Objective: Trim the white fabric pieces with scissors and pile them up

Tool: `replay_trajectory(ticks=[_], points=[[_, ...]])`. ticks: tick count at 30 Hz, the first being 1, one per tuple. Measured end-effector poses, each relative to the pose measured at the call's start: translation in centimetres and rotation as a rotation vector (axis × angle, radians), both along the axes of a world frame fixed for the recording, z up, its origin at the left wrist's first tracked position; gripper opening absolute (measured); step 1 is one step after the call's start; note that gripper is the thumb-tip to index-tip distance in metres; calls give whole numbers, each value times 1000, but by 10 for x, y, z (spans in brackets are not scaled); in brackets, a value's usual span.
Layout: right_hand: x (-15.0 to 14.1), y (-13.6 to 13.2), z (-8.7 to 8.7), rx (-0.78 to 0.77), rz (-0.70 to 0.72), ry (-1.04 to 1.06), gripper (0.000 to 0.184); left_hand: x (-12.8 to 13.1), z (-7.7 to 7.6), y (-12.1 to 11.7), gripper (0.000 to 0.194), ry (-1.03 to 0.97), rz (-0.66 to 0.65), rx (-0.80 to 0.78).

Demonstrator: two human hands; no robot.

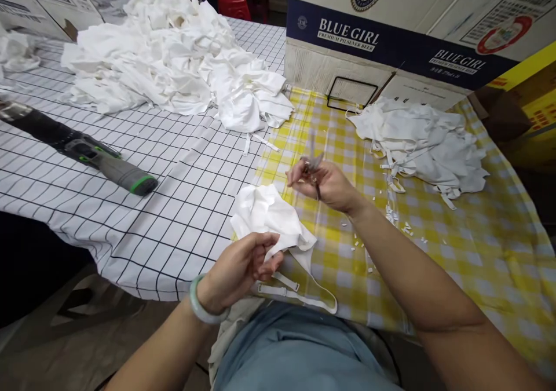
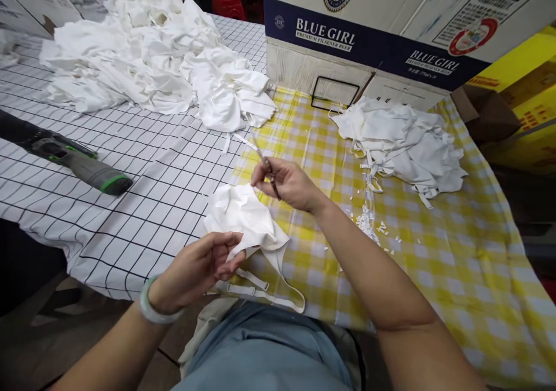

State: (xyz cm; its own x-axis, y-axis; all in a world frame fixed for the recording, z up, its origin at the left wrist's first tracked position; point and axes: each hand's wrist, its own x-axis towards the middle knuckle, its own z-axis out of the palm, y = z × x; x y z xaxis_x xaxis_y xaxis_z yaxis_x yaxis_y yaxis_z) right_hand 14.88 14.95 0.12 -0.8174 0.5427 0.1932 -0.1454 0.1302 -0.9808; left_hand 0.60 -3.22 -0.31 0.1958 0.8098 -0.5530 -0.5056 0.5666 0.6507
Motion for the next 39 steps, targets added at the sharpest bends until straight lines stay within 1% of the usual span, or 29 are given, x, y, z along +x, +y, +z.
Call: replay_trajectory(ticks=[1,2,3,5,7,8,9,10,11,12,14,16,18,19,21,22,24,25,27,28,29,30,32,33,34,35,39], points=[[3,0,2,16,-40,44,7,4,-5,0,22,-60,46,-30],[5,-2,3,45,-6,39,9,7,-8,0,20,-69,50,-23],[7,-4,3,81,90,-14,12,10,-7,1,19,-25,15,22],[8,-9,-3,137,369,-194,21,10,3,0,24,150,-107,153],[4,-13,-13,147,618,-351,23,4,19,-3,25,309,-202,255],[1,-13,-17,138,695,-390,21,-1,26,-5,25,359,-226,282],[-3,-12,-19,119,741,-403,20,-5,32,-8,25,391,-234,292],[-7,-10,-18,91,749,-382,17,-9,35,-11,26,404,-225,284],[-12,-8,-14,58,708,-328,14,-13,36,-13,30,390,-195,259],[-17,-6,-8,27,618,-247,11,-15,34,-15,35,340,-156,215],[-25,-4,9,15,344,-37,5,-16,25,-15,42,143,-49,108],[-27,-7,25,91,91,129,8,-12,14,-12,42,-87,52,35],[-19,-15,30,213,-77,196,9,-5,6,-7,34,-217,114,19],[-12,-21,27,262,-151,197,9,-1,4,-5,29,-238,138,31],[7,-34,11,283,-309,128,9,4,1,-3,21,-212,152,68],[17,-41,0,247,-385,71,8,6,1,-3,19,-169,138,94],[32,-57,-23,106,-490,-48,9,9,3,-3,19,-16,92,180],[35,-66,-33,18,-518,-92,13,11,5,-3,19,104,85,254],[35,-84,-49,-154,-544,-133,22,15,8,2,17,385,132,458],[31,-94,-53,-230,-545,-138,26,18,9,5,17,497,179,557],[27,-103,-55,-296,-535,-136,30,21,10,10,17,555,225,630],[22,-111,-56,-350,-515,-127,33,25,11,14,18,551,258,660],[18,-122,-52,-407,-440,-113,37,33,10,22,22,416,277,612],[20,-124,-48,-399,-405,-126,38,37,8,25,23,346,279,566],[25,-124,-44,-358,-386,-162,37,41,6,26,23,308,281,528],[33,-122,-39,-284,-386,-214,36,44,4,27,24,309,280,506],[71,-107,-21,142,-425,-462,34,54,-4,25,26,455,240,524]])
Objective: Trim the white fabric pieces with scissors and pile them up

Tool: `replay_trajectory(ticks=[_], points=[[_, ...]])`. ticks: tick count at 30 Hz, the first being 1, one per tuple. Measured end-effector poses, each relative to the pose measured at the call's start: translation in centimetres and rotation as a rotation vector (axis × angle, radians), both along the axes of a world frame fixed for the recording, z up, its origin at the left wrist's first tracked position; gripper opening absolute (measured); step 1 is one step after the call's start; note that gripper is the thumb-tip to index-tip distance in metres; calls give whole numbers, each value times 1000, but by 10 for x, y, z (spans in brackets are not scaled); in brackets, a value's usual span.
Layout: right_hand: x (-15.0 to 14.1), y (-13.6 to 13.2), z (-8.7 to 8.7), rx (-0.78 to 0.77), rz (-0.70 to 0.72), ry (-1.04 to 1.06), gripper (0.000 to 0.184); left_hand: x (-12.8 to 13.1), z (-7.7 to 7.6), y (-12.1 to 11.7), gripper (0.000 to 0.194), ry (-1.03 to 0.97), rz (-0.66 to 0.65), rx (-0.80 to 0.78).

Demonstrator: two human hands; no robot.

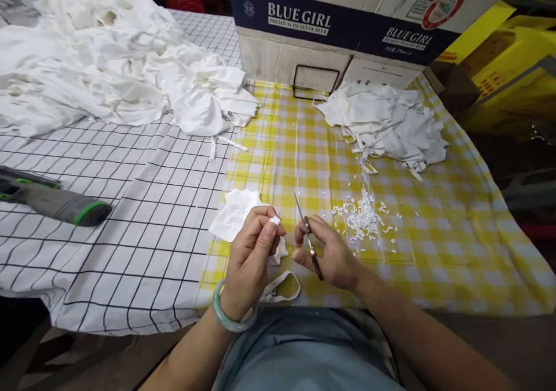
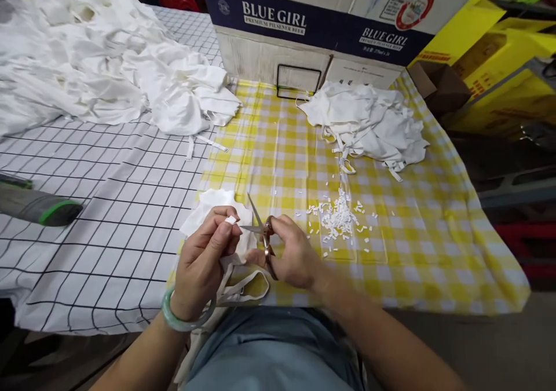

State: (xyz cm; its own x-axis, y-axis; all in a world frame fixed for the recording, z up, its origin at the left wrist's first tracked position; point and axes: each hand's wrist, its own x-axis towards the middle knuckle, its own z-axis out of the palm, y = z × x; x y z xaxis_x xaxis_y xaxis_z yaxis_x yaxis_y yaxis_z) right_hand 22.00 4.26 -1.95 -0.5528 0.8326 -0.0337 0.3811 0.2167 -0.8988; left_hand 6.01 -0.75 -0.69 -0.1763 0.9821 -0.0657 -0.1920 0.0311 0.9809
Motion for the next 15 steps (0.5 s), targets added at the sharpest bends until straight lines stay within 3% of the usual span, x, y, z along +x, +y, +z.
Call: replay_trajectory(ticks=[5,15], points=[[21,7,7,157,75,-214,41,11,-9,0,27,110,-57,-16],[31,5,-1,99,62,-245,41,21,-18,7,25,431,-97,204]])
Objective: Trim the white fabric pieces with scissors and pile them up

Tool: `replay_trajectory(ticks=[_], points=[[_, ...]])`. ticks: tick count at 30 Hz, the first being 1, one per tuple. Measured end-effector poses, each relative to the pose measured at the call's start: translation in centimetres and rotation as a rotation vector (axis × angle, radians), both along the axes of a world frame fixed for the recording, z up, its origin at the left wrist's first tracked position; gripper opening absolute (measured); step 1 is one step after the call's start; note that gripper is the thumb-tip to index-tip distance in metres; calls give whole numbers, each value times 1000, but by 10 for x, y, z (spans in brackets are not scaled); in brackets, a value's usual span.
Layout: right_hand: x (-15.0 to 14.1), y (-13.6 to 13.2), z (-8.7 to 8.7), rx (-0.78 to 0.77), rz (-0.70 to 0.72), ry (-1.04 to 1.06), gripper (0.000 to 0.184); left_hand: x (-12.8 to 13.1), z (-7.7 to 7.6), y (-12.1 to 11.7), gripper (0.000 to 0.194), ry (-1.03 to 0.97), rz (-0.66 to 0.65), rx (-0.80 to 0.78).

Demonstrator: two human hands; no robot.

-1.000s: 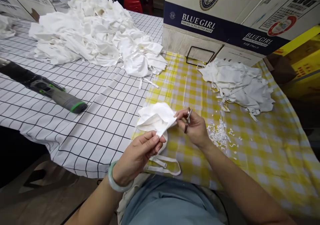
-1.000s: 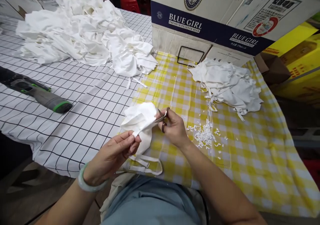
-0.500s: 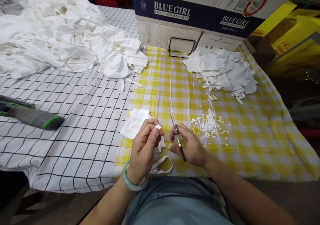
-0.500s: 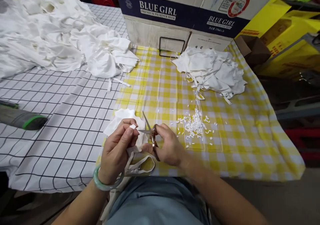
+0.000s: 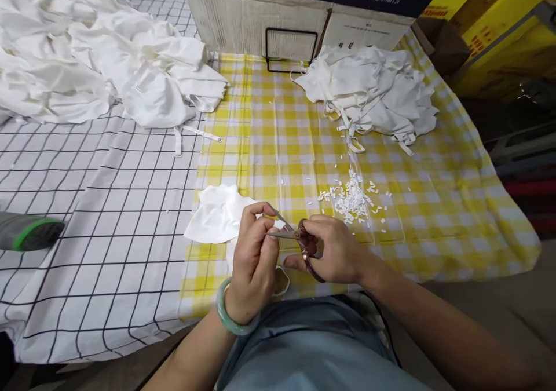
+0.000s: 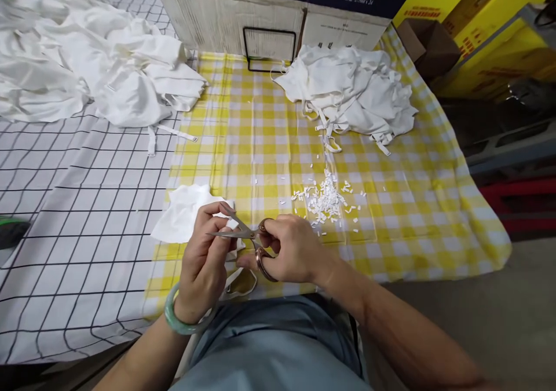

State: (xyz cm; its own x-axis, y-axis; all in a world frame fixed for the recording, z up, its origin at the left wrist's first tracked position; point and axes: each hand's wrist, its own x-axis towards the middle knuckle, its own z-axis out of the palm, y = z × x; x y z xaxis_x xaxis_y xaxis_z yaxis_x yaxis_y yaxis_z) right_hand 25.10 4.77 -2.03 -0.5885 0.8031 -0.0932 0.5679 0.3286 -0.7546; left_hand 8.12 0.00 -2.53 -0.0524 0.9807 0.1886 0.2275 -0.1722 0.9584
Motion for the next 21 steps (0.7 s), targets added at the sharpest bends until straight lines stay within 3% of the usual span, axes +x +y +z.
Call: replay_trajectory(ticks=[21], points=[[6,-1,-5,-78,-55,53,45,10,-3,5,22,27,-19,23]])
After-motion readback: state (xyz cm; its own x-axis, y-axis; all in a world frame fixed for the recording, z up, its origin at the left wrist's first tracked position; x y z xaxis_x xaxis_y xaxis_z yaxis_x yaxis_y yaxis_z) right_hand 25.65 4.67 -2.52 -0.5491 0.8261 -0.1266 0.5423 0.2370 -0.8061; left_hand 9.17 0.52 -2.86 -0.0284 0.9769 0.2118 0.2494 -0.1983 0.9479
